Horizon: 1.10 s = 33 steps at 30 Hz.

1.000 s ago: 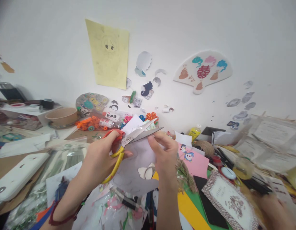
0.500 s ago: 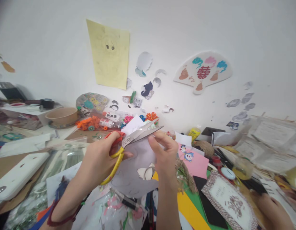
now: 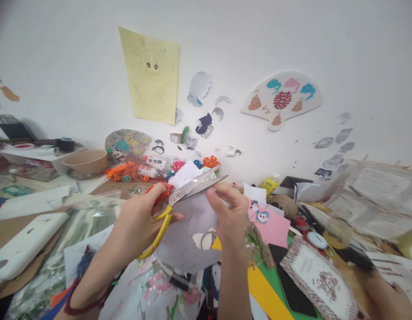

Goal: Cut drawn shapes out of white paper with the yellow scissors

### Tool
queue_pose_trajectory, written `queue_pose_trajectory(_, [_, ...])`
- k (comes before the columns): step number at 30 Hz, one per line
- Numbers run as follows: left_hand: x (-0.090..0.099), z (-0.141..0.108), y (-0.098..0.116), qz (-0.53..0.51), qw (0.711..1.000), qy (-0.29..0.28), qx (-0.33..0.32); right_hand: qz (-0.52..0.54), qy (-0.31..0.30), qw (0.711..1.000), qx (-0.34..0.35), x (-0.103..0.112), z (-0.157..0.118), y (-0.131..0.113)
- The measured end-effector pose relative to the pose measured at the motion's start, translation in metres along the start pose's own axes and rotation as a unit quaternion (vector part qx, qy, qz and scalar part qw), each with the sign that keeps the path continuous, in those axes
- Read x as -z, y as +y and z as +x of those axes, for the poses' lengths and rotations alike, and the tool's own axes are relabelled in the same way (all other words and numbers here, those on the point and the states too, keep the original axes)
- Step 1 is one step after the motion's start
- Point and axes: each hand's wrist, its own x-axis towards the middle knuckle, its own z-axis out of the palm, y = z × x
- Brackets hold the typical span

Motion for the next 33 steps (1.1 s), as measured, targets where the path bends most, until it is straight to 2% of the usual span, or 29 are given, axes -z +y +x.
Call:
queue_pose_trajectory(11, [0.0, -0.001, 0.0, -0.036, 0.999, -0.007, 0.002, -0.014, 0.002, 1.0, 0.01, 0.003, 0.001, -0.006])
queue_pose_trajectory(22, [0.003, -0.005, -0.003, -0.034, 0.999, -0.006, -0.025, -0.043, -0.018, 0.998, 0.045, 0.012, 0.004, -0.014])
queue_pose_trajectory(33, [-0.001, -0.007, -0.005, -0.016, 0.999, 0.0, -0.038, -0.044, -0.02, 0.998, 0.05, 0.017, 0.004, -0.017])
